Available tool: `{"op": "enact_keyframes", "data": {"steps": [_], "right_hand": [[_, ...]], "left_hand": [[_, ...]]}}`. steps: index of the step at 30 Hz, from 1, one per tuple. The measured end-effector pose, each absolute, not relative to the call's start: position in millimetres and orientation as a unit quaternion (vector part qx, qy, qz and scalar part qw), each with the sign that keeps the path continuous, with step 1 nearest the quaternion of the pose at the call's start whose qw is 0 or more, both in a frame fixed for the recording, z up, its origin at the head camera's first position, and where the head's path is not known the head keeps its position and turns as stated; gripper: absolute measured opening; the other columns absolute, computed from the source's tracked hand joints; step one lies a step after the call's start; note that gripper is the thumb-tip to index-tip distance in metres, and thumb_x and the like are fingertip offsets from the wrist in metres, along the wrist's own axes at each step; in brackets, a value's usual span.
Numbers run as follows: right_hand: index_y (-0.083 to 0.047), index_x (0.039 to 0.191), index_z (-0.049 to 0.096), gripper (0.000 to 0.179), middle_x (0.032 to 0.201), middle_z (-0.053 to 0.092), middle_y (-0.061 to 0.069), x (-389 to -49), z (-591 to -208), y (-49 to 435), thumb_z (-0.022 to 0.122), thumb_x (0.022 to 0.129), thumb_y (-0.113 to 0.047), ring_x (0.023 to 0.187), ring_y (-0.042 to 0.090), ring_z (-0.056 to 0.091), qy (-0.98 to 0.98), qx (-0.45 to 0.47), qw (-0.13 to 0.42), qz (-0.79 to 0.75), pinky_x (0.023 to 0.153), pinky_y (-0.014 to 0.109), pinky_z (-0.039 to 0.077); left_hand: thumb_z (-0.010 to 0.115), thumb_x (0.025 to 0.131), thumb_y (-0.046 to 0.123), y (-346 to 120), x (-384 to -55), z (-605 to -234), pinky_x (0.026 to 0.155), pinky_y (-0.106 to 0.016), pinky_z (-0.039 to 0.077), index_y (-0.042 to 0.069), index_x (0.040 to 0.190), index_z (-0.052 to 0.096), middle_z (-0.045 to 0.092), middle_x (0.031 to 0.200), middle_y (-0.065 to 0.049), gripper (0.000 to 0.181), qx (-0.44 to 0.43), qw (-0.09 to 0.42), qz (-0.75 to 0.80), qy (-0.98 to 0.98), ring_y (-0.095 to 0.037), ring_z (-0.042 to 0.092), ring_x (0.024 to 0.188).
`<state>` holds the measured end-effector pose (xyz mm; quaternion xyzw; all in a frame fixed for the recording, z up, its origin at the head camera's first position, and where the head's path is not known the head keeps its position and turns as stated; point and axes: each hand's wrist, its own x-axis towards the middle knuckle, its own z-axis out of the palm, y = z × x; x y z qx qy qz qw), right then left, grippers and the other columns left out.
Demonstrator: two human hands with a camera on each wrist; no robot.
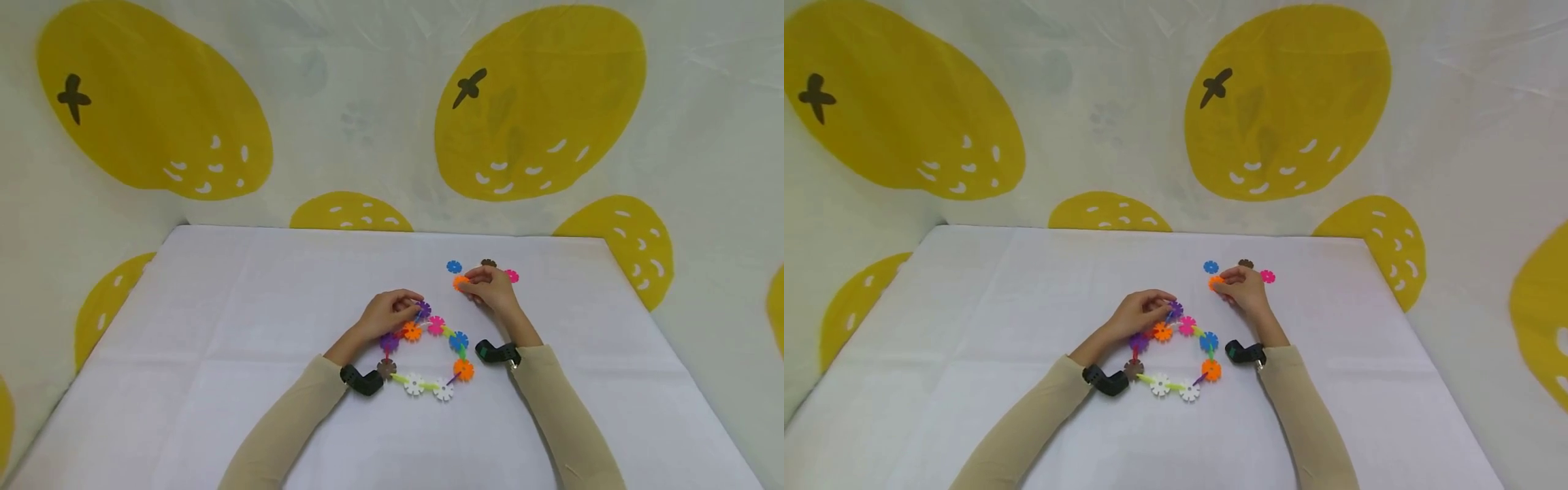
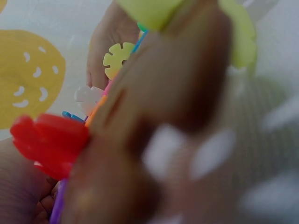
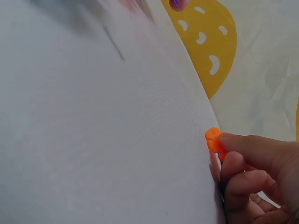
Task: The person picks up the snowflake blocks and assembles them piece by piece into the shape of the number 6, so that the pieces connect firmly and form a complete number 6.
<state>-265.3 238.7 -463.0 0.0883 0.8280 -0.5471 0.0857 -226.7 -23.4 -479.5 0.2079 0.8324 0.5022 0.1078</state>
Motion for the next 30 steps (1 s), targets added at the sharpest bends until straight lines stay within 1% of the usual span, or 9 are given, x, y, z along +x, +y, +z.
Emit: {"op": "enact_keyframes", "data": {"steps": [2,4,7,11,16,20,23,30], "right_hand": [[0.004,0.112,0.06,0.035,0.078,0.065,0.0,-263,-467,242,0.075,0.086,-0.015,0.056,0.009,0.058,0.817,0.074,0.094,-0.565,0.054,0.018,0.047],[0.005,0.114,0.06,0.036,0.076,0.066,-0.002,-260,-470,244,0.073,0.089,-0.016,0.058,0.009,0.06,0.811,0.061,0.106,-0.572,0.055,0.018,0.048],[0.006,0.116,0.061,0.037,0.077,0.068,-0.002,-256,-474,245,0.072,0.09,-0.019,0.06,0.01,0.062,0.805,0.044,0.119,-0.58,0.057,0.019,0.049],[0.007,0.118,0.063,0.04,0.08,0.07,0.002,-253,-474,245,0.072,0.09,-0.021,0.063,0.011,0.064,0.79,0.01,0.141,-0.597,0.06,0.02,0.052],[0.011,0.117,0.063,0.037,0.081,0.071,0.006,-252,-474,243,0.07,0.091,-0.015,0.065,0.015,0.066,0.768,-0.083,0.188,-0.607,0.065,0.024,0.055],[0.013,0.115,0.062,0.032,0.086,0.072,0.007,-252,-474,241,0.067,0.092,-0.008,0.068,0.017,0.067,0.747,-0.141,0.202,-0.617,0.068,0.025,0.056],[0.013,0.113,0.062,0.028,0.089,0.073,0.009,-252,-474,239,0.067,0.092,-0.005,0.07,0.017,0.068,0.741,-0.154,0.206,-0.62,0.07,0.026,0.056],[0.014,0.113,0.061,0.027,0.096,0.072,0.013,-251,-471,235,0.066,0.092,-0.004,0.076,0.017,0.069,0.746,-0.157,0.222,-0.608,0.075,0.027,0.056]], "left_hand": [[0.064,0.096,0.024,-23,-226,-481,0.063,-0.021,0.044,0.013,0.119,0.068,0.068,0.092,0.001,0.026,0.209,0.11,0.5,0.833,-0.008,0.055,0.07],[0.064,0.096,0.024,-22,-224,-484,0.063,-0.021,0.045,0.013,0.119,0.068,0.068,0.092,0.001,0.026,0.21,0.114,0.499,0.833,-0.008,0.056,0.07],[0.064,0.096,0.024,-22,-221,-486,0.062,-0.021,0.045,0.013,0.12,0.068,0.068,0.092,0.002,0.027,0.213,0.116,0.501,0.831,-0.007,0.056,0.07],[0.064,0.095,0.023,-22,-220,-487,0.062,-0.021,0.045,0.012,0.119,0.068,0.068,0.092,0.001,0.026,0.217,0.106,0.505,0.828,-0.007,0.056,0.07],[0.065,0.095,0.023,-21,-221,-484,0.061,-0.021,0.044,0.013,0.118,0.068,0.068,0.091,0.001,0.026,0.211,0.107,0.503,0.831,-0.007,0.055,0.069],[0.065,0.095,0.024,-22,-222,-481,0.061,-0.021,0.045,0.013,0.119,0.068,0.069,0.092,0.0,0.026,0.207,0.109,0.501,0.834,-0.008,0.055,0.069],[0.064,0.095,0.025,-22,-223,-479,0.061,-0.021,0.044,0.012,0.119,0.068,0.069,0.092,0.0,0.027,0.207,0.107,0.498,0.835,-0.008,0.055,0.069],[0.065,0.095,0.025,-21,-226,-480,0.062,-0.021,0.044,0.013,0.119,0.068,0.069,0.092,0.001,0.027,0.208,0.108,0.491,0.839,-0.007,0.055,0.069]]}}
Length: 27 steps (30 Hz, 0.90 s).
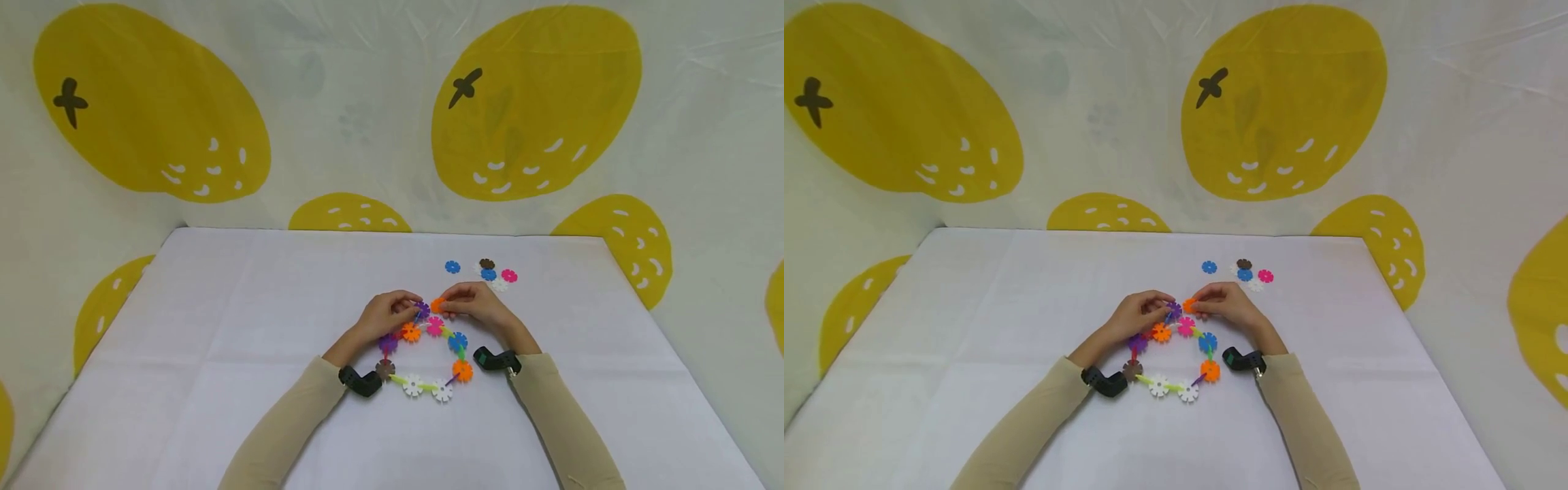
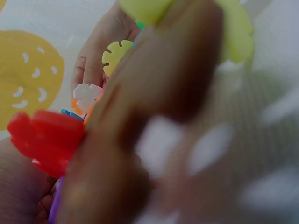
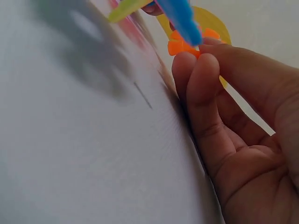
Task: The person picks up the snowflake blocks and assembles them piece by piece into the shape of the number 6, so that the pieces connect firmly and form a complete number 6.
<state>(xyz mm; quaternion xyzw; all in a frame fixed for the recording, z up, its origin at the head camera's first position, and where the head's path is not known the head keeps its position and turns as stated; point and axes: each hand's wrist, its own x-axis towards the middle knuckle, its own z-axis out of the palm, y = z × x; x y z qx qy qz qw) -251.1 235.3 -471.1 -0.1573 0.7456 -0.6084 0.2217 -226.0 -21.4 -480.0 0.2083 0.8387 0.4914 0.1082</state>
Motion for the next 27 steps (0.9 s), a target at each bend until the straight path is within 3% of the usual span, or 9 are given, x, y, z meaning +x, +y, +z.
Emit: {"op": "enact_keyframes", "data": {"steps": [7,14,21,27], "right_hand": [[0.007,0.106,0.068,0.021,0.095,0.073,0.009,-250,-473,231,0.069,0.09,-0.006,0.082,0.016,0.069,0.768,-0.175,0.202,-0.582,0.077,0.025,0.055],[0.007,0.099,0.072,0.016,0.093,0.073,0.015,-250,-475,227,0.072,0.087,-0.004,0.078,0.014,0.07,0.779,-0.211,0.169,-0.565,0.074,0.023,0.055],[0.007,0.097,0.073,0.013,0.091,0.074,0.012,-251,-475,226,0.071,0.087,-0.001,0.078,0.015,0.07,0.775,-0.22,0.163,-0.57,0.074,0.023,0.055],[0.005,0.097,0.074,0.014,0.093,0.073,0.017,-252,-477,224,0.073,0.086,-0.004,0.079,0.014,0.07,0.784,-0.226,0.162,-0.554,0.075,0.023,0.055]], "left_hand": [[0.066,0.095,0.025,-23,-228,-481,0.063,-0.022,0.045,0.013,0.118,0.069,0.07,0.092,0.001,0.026,0.216,0.105,0.5,0.832,-0.007,0.057,0.07],[0.067,0.094,0.022,-24,-226,-478,0.068,-0.023,0.048,0.01,0.116,0.071,0.072,0.094,-0.002,0.025,0.215,0.102,0.517,0.822,-0.008,0.06,0.073],[0.068,0.093,0.019,-23,-227,-477,0.07,-0.023,0.05,0.008,0.114,0.072,0.073,0.095,-0.004,0.024,0.213,0.098,0.53,0.815,-0.008,0.061,0.076],[0.069,0.092,0.016,-21,-226,-477,0.07,-0.023,0.049,0.007,0.112,0.073,0.073,0.093,-0.005,0.022,0.2,0.096,0.534,0.816,-0.008,0.061,0.075]]}}
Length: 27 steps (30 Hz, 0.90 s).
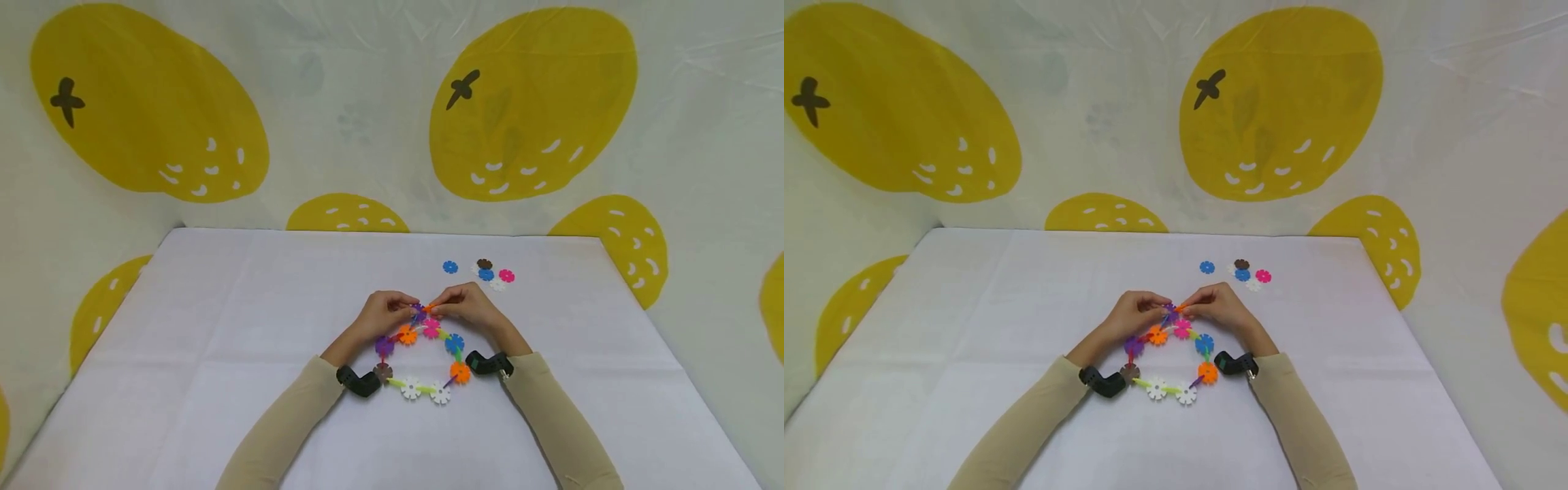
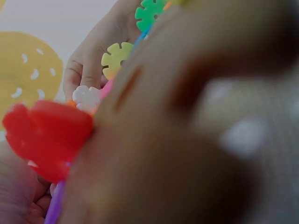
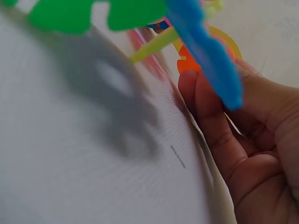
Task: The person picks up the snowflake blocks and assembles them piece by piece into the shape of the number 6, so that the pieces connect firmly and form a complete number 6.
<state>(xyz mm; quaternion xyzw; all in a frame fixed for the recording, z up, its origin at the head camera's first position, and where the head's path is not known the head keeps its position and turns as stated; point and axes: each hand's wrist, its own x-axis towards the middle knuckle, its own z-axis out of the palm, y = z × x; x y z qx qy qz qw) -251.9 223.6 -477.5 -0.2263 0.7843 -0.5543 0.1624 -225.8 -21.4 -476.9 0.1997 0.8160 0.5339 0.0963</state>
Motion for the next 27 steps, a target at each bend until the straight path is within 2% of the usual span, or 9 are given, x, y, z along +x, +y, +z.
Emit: {"op": "enact_keyframes", "data": {"steps": [6,13,17,22,27], "right_hand": [[0.0,0.099,0.075,0.016,0.093,0.074,0.009,-250,-478,221,0.074,0.086,-0.01,0.083,0.016,0.069,0.796,-0.206,0.153,-0.548,0.078,0.023,0.054],[0.001,0.106,0.072,0.02,0.1,0.072,0.012,-248,-472,222,0.072,0.089,-0.009,0.09,0.016,0.069,0.792,-0.204,0.15,-0.555,0.084,0.022,0.053],[0.001,0.107,0.071,0.023,0.096,0.072,0.014,-249,-469,226,0.07,0.091,-0.015,0.084,0.016,0.068,0.8,-0.17,0.139,-0.559,0.081,0.022,0.053],[0.001,0.11,0.07,0.029,0.094,0.071,0.017,-252,-467,238,0.069,0.093,-0.022,0.077,0.018,0.064,0.809,-0.116,0.127,-0.563,0.074,0.023,0.053],[0.001,0.112,0.069,0.031,0.091,0.069,0.018,-254,-465,251,0.068,0.093,-0.024,0.074,0.019,0.061,0.821,-0.079,0.098,-0.558,0.07,0.022,0.051]], "left_hand": [[0.067,0.093,0.018,-23,-224,-478,0.066,-0.023,0.048,0.008,0.115,0.071,0.07,0.093,-0.006,0.024,0.203,0.109,0.554,0.8,-0.009,0.059,0.073],[0.062,0.096,0.02,-22,-225,-478,0.061,-0.022,0.045,0.01,0.118,0.07,0.067,0.083,-0.002,0.025,0.217,0.101,0.514,0.824,-0.008,0.055,0.066],[0.062,0.097,0.018,-23,-227,-478,0.06,-0.022,0.046,0.007,0.114,0.07,0.068,0.081,-0.003,0.022,0.207,0.1,0.524,0.82,-0.007,0.057,0.065],[0.06,0.098,0.017,-24,-229,-481,0.061,-0.022,0.05,0.003,0.111,0.068,0.069,0.082,-0.005,0.021,0.188,0.132,0.552,0.801,-0.009,0.061,0.065],[0.059,0.098,0.015,-25,-229,-482,0.066,-0.021,0.05,0.003,0.111,0.067,0.068,0.087,-0.004,0.019,0.179,0.146,0.553,0.8,-0.01,0.059,0.07]]}}
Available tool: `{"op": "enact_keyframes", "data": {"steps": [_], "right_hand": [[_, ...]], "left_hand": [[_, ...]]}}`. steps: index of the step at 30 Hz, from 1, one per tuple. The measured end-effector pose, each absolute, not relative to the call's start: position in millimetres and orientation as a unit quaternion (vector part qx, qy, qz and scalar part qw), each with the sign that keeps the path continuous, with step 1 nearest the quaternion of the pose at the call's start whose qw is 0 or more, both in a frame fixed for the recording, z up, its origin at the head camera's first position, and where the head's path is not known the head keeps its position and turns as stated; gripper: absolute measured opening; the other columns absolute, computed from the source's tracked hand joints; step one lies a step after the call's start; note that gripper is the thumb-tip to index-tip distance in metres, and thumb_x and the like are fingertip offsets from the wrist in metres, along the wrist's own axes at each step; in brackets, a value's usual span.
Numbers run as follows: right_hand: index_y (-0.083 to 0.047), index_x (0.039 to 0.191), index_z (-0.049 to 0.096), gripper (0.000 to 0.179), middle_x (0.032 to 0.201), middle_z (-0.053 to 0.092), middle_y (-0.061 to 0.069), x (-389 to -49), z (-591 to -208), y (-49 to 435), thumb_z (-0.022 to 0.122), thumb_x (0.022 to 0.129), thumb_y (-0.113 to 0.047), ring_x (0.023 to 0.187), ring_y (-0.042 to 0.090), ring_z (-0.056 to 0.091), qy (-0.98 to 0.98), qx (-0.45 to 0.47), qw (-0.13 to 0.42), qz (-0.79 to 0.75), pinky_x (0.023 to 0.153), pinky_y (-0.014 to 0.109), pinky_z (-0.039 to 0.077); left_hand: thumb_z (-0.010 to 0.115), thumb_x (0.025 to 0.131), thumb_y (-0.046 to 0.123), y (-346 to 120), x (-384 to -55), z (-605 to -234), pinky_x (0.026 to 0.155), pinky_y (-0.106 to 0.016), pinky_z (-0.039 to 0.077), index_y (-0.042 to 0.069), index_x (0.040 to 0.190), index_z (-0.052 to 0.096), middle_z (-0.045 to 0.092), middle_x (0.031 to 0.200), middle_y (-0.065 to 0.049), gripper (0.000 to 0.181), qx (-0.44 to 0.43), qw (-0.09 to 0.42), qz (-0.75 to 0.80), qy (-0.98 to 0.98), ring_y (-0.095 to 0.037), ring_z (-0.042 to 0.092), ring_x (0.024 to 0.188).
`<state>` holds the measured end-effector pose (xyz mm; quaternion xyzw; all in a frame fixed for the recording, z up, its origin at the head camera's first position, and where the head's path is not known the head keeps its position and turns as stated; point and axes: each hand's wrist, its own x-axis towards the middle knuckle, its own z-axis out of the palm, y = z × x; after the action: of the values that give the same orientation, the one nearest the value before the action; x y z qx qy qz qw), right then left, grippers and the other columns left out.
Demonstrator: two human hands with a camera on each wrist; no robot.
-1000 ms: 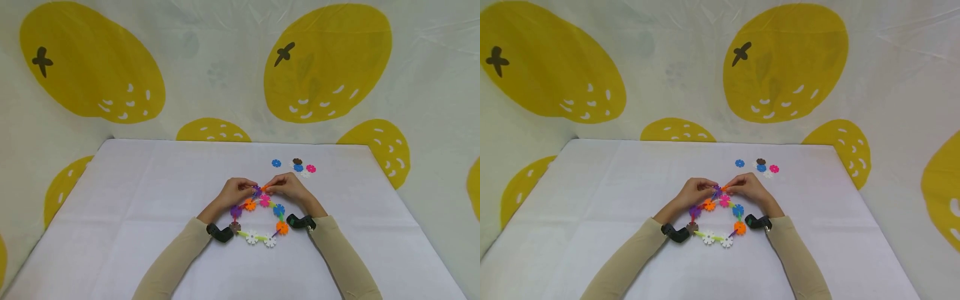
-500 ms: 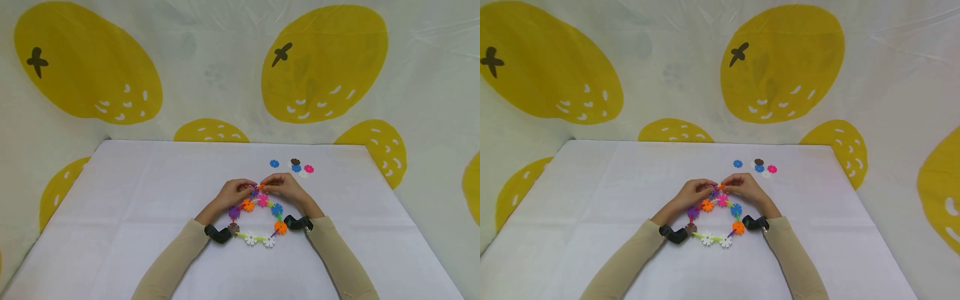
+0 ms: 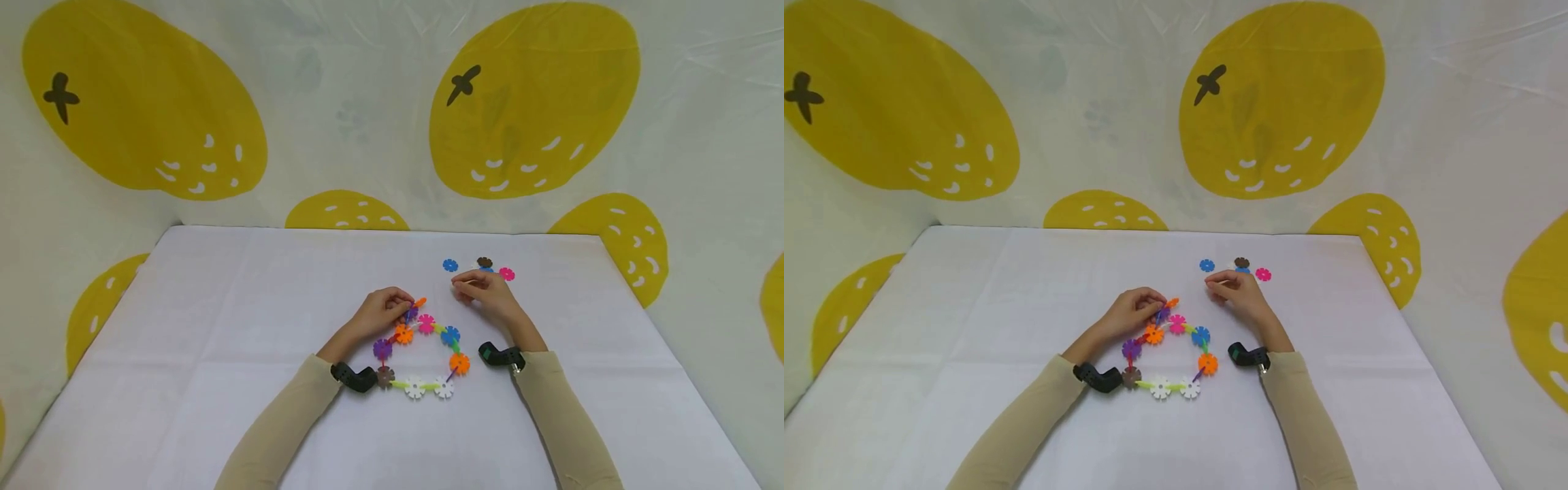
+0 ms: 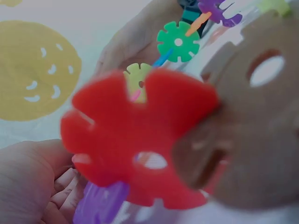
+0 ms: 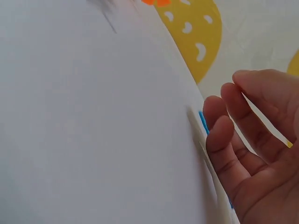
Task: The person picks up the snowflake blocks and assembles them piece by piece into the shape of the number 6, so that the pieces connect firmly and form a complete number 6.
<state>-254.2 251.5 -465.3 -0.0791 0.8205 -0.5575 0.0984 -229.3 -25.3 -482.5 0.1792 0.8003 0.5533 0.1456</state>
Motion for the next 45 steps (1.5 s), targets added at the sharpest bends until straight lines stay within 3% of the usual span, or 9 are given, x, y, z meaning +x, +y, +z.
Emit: {"op": "enact_keyframes", "data": {"steps": [3,8,12,19,30,34,41,45], "right_hand": [[-0.001,0.112,0.069,0.03,0.088,0.068,0.013,-255,-463,260,0.069,0.093,-0.024,0.072,0.016,0.058,0.834,-0.063,0.072,-0.543,0.068,0.02,0.049],[0.002,0.11,0.069,0.026,0.098,0.067,0.008,-256,-462,275,0.07,0.091,-0.016,0.07,0.01,0.056,0.859,-0.05,0.02,-0.51,0.061,0.019,0.047],[0.003,0.111,0.069,0.027,0.102,0.066,0.014,-256,-461,288,0.072,0.09,-0.013,0.073,0.01,0.053,0.875,-0.03,0.006,-0.483,0.057,0.02,0.045],[0.001,0.117,0.066,0.033,0.113,0.062,0.019,-253,-459,308,0.07,0.091,-0.018,0.086,0.016,0.054,0.898,0.01,0.025,-0.439,0.071,0.015,0.044],[0.004,0.129,0.059,0.041,0.094,0.053,0.012,-254,-459,317,0.067,0.093,-0.015,0.082,0.021,0.045,0.905,0.051,0.055,-0.419,0.063,0.019,0.039],[0.004,0.128,0.059,0.04,0.096,0.055,0.013,-254,-458,315,0.066,0.094,-0.016,0.084,0.022,0.045,0.908,0.048,0.058,-0.412,0.065,0.02,0.039],[0.002,0.125,0.061,0.044,0.116,0.059,0.021,-254,-456,312,0.07,0.091,-0.022,0.093,0.025,0.047,0.909,0.048,0.078,-0.407,0.072,0.02,0.041],[0.002,0.125,0.062,0.041,0.113,0.061,0.021,-254,-455,311,0.071,0.09,-0.018,0.09,0.024,0.048,0.905,0.033,0.084,-0.415,0.069,0.017,0.042]], "left_hand": [[0.058,0.099,0.014,-26,-229,-482,0.067,-0.021,0.05,0.003,0.112,0.066,0.068,0.09,-0.005,0.019,0.182,0.138,0.553,0.801,-0.01,0.059,0.072],[0.057,0.1,0.014,-26,-229,-481,0.067,-0.021,0.05,0.002,0.113,0.065,0.068,0.093,-0.007,0.02,0.18,0.133,0.559,0.798,-0.01,0.059,0.073],[0.056,0.1,0.015,-25,-228,-479,0.068,-0.021,0.049,0.002,0.114,0.064,0.068,0.096,-0.008,0.02,0.178,0.13,0.559,0.799,-0.01,0.058,0.075],[0.056,0.1,0.015,-25,-227,-479,0.072,-0.022,0.049,0.006,0.119,0.066,0.068,0.099,-0.006,0.023,0.176,0.138,0.549,0.805,-0.011,0.059,0.081],[0.058,0.099,0.017,-26,-228,-480,0.074,-0.023,0.05,0.007,0.118,0.067,0.069,0.098,-0.006,0.023,0.181,0.138,0.543,0.808,-0.012,0.061,0.082],[0.059,0.099,0.017,-25,-229,-480,0.073,-0.023,0.051,0.007,0.116,0.067,0.069,0.097,-0.005,0.022,0.174,0.135,0.547,0.807,-0.012,0.061,0.081],[0.061,0.097,0.016,-25,-229,-482,0.071,-0.022,0.051,0.007,0.114,0.068,0.069,0.094,-0.005,0.021,0.162,0.138,0.56,0.801,-0.011,0.061,0.079],[0.062,0.097,0.016,-24,-229,-482,0.071,-0.022,0.051,0.006,0.114,0.068,0.069,0.093,-0.005,0.021,0.156,0.141,0.564,0.799,-0.011,0.061,0.078]]}}
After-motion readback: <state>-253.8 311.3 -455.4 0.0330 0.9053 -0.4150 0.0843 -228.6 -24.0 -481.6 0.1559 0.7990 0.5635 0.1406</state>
